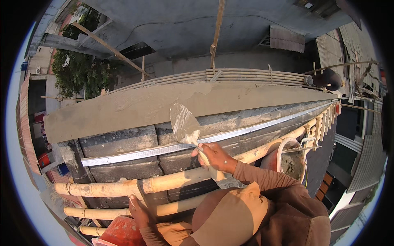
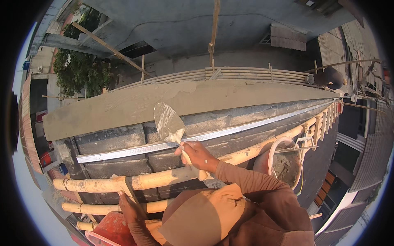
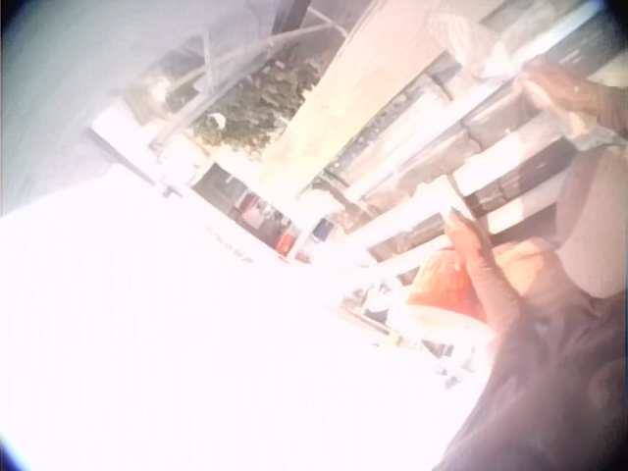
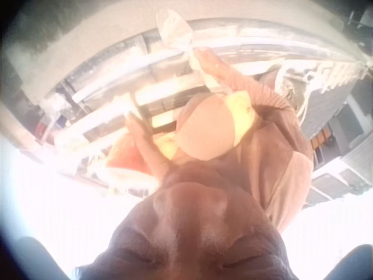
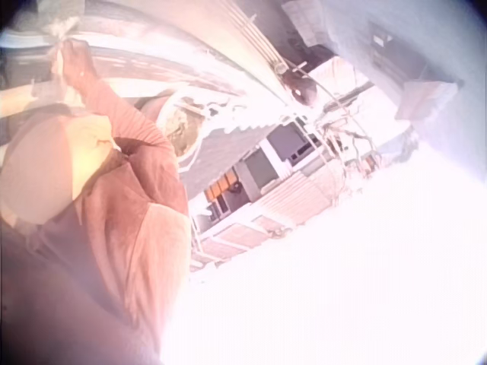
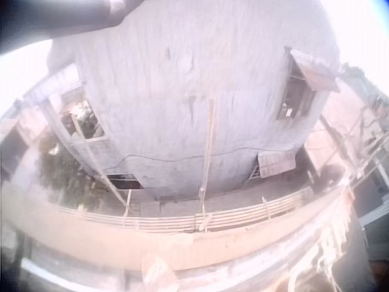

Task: The person applies wet cement to a roof ledge using a trowel and smooths the surface with a wet brush.

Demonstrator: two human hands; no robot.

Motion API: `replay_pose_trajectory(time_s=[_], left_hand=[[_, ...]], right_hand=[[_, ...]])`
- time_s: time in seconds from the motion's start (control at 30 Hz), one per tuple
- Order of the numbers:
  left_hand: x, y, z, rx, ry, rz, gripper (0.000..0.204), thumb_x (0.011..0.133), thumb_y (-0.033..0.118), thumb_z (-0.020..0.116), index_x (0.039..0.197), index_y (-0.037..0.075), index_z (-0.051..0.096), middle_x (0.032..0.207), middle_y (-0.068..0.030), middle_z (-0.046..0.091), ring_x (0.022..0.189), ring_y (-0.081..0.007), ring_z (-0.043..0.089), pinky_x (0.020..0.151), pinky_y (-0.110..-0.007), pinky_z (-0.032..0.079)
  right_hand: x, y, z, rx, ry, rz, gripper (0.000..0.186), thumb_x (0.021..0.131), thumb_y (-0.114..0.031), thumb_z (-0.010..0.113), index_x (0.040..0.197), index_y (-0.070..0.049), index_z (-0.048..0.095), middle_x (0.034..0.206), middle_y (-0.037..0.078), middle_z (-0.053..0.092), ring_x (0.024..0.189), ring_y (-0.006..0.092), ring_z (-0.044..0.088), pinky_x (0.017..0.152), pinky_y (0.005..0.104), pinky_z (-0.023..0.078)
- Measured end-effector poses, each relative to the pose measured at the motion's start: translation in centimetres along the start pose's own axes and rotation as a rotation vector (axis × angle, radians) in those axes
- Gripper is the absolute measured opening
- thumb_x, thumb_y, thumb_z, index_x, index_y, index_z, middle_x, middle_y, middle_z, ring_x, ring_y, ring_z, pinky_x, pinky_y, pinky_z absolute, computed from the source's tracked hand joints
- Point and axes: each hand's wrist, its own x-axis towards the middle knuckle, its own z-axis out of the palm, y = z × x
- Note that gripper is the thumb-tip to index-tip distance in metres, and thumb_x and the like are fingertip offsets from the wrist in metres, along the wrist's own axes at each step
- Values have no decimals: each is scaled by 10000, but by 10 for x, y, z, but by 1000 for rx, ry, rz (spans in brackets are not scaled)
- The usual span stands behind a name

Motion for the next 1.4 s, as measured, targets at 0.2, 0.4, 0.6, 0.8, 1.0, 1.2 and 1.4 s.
replay_pose_trajectory(time_s=[0.2, 0.4, 0.6, 0.8, 1.0, 1.2, 1.4], left_hand=[[12, -23, -18, 40, 11, 15, 526, 1106, 448, 435, 1089, -58, 575, 986, -85, 556, 923, -184, 485, 867, -333, 424], [-2, 5, -1, 151, 12, -38, 673, 1113, 477, 352, 1275, -148, 543, 1237, -253, 600, 1142, -327, 551, 1036, -386, 399], [-10, 19, 4, 293, 26, -5, 762, 1113, 485, 300, 1430, -196, 431, 1515, -361, 435, 1423, -432, 431, 1195, -420, 301], [-7, 16, 2, 170, -11, -58, 746, 1112, 484, 342, 1418, -189, 443, 1467, -325, 488, 1333, -376, 488, 1150, -404, 330], [5, -6, -5, 57, 10, -42, 741, 1101, 518, 384, 1405, -152, 463, 1395, -248, 533, 1253, -310, 506, 1116, -382, 351], [-13, 20, 10, -148, -17, -117, 676, 1100, 517, 400, 1414, -75, 484, 1382, -164, 517, 1231, -244, 482, 1095, -366, 367], [-8, 20, 10, -211, -90, -158, 658, 1105, 498, 393, 1442, -63, 463, 1412, -153, 502, 1249, -253, 478, 1118, -368, 348]], right_hand=[[12, -4, -36, 382, 254, -52, 514, 1109, -416, 327, 1103, 8, 617, 717, 51, 557, 538, 145, 543, 504, 300, 476], [19, -21, -16, 80, -93, 69, 497, 1100, -409, 403, 1076, 18, 656, 705, 60, 593, 552, 153, 571, 519, 315, 478], [-21, -2, -51, 104, 84, 16, 471, 1109, -383, 384, 1095, 5, 653, 726, 57, 595, 582, 145, 574, 559, 297, 482], [-41, 3, -141, 137, 88, 121, 511, 1102, -398, 341, 1110, 18, 638, 704, 47, 553, 543, 160, 535, 525, 308, 467], [-24, 13, -155, 137, 172, 111, 482, 1093, -411, 398, 1087, 4, 643, 692, 47, 555, 534, 160, 532, 505, 316, 462], [-26, 16, -269, 378, 246, 58, 496, 1063, -512, 462, 1101, -49, 635, 717, 4, 525, 548, 120, 484, 515, 295, 444], [-67, 45, -386, 532, 635, -48, 479, 1050, -495, 436, 1159, -66, 620, 732, -21, 511, 566, 111, 464, 532, 293, 444]])
